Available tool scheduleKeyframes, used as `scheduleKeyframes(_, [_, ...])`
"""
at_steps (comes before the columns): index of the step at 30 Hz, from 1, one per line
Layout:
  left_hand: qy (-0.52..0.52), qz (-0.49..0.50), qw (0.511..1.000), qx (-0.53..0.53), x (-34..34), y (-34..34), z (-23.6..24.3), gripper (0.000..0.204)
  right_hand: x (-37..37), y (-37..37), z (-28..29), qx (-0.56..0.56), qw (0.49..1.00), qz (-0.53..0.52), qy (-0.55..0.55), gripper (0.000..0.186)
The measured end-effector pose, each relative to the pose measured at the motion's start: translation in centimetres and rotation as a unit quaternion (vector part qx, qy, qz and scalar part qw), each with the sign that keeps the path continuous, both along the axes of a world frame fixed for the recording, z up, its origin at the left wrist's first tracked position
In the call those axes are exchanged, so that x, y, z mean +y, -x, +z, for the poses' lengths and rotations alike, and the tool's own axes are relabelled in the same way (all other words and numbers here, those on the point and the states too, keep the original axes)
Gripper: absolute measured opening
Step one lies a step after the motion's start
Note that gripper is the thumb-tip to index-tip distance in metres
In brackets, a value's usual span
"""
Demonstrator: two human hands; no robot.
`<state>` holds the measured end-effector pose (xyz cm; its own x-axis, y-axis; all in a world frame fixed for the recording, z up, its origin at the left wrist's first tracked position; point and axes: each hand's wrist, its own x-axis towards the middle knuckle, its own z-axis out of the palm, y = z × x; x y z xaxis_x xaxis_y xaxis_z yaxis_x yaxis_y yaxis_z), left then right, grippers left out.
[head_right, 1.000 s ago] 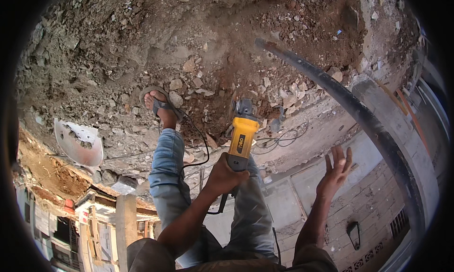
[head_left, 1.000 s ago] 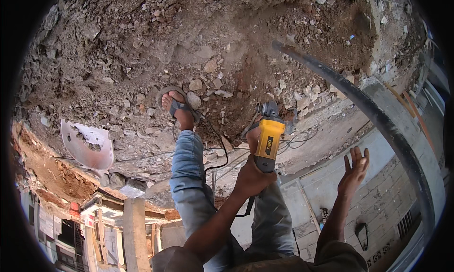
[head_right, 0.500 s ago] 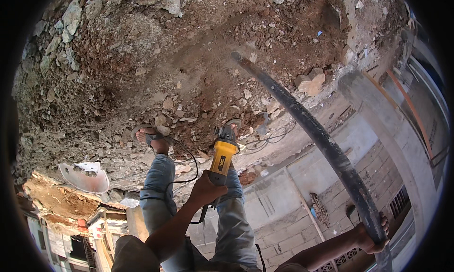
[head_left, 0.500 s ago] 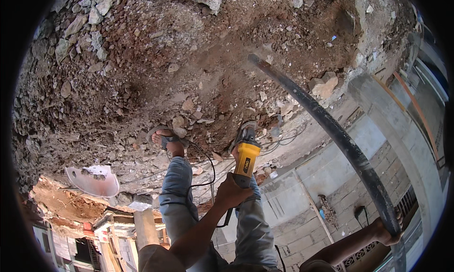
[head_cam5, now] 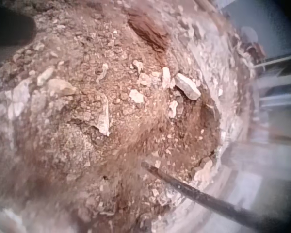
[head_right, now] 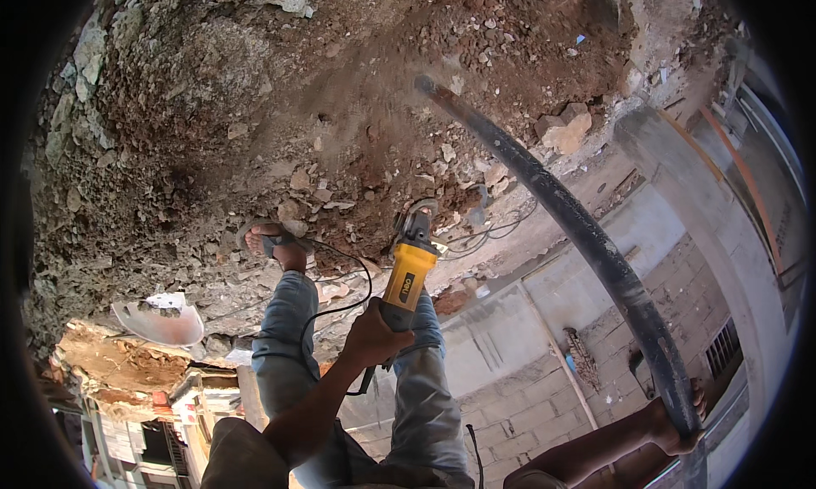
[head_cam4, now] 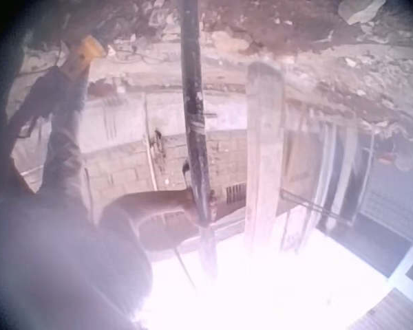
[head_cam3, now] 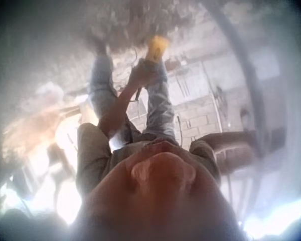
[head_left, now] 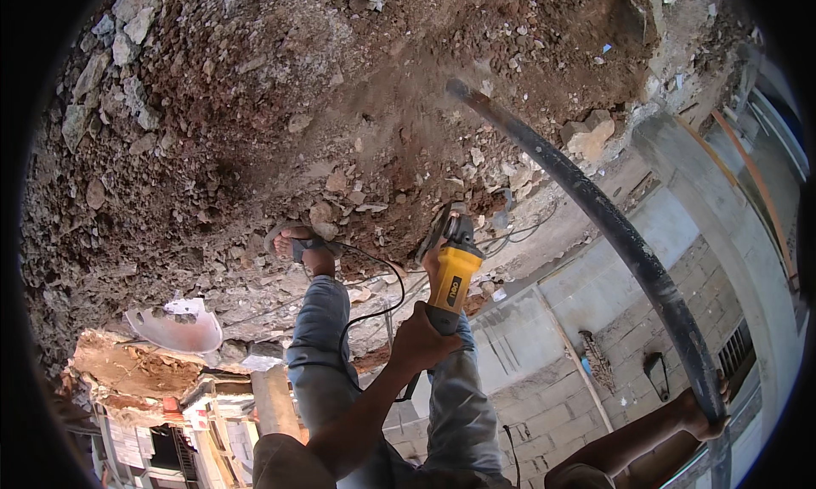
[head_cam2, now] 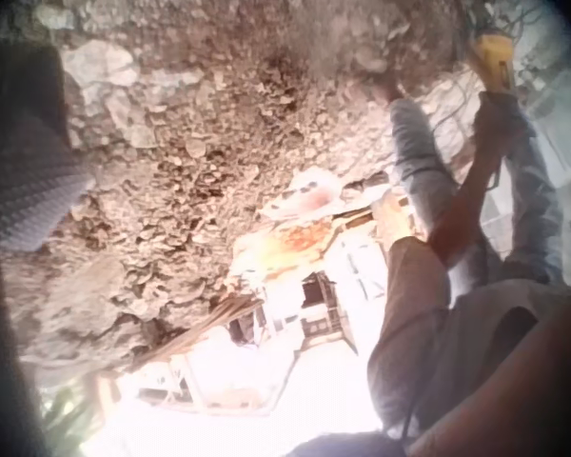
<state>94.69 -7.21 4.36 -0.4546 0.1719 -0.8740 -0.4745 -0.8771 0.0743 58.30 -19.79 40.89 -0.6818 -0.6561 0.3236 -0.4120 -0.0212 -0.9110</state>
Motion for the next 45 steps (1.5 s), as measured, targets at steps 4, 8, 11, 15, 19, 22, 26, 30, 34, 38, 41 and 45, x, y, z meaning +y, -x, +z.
scheduleKeyframes(4, [0.036,-0.015,0.999,-0.016,1.6,-0.8,-0.1,0.076,-0.2,-2.5,-1.4,0.031,0.998,-0.061,0.010,0.035])
scheduleKeyframes(8, [0.031,0.002,0.999,-0.041,1.8,-0.1,0.0,0.078,1.0,0.8,0.6,-0.051,0.998,0.040,-0.013,0.032])
scheduleKeyframes(11, [0.034,0.025,0.999,-0.032,1.4,1.5,-0.8,0.077,0.5,1.2,0.7,-0.063,0.995,0.075,-0.030,0.031])
scheduleKeyframes(15, [0.068,0.051,0.996,-0.023,2.2,2.6,-0.5,0.079,-0.4,1.1,0.1,-0.035,0.998,0.041,-0.023,0.032])
scheduleKeyframes(19, [0.084,0.056,0.995,-0.019,2.8,2.2,0.2,0.077,0.9,1.6,0.0,-0.039,0.997,0.061,-0.028,0.033])
scheduleKeyframes(22, [0.094,0.044,0.994,-0.029,3.8,1.4,-0.2,0.074,1.0,0.5,-2.2,-0.038,0.998,0.056,-0.018,0.034])
scheduleKeyframes(26, [0.116,0.024,0.990,-0.072,6.0,0.2,2.0,0.071,0.6,0.7,-3.8,-0.070,0.995,0.063,0.035,0.027])
scheduleKeyframes(30, [0.193,0.059,0.973,-0.112,10.3,-1.0,7.3,0.066,-0.7,-2.6,-6.2,-0.083,0.992,0.025,0.092,0.023])
scheduleKeyframes(34, [0.288,0.098,0.944,-0.130,12.4,-2.3,14.0,0.058,-2.0,-4.8,-7.7,0.023,0.995,-0.047,0.087,0.014])
scheduleKeyframes(38, [0.392,0.119,0.906,-0.106,13.3,-1.3,18.7,0.055,-2.8,-5.1,-8.7,0.165,0.975,-0.088,0.123,0.020])
scheduleKeyframes(41, [0.432,0.102,0.893,-0.072,14.1,0.6,20.5,0.059,-1.2,-7.1,-5.8,0.050,0.995,-0.074,0.052,0.035])
scheduleKeyframes(45, [0.461,0.040,0.886,-0.012,15.6,5.0,23.6,0.062,4.7,-5.3,-7.9,0.016,0.995,0.054,-0.083,0.077])
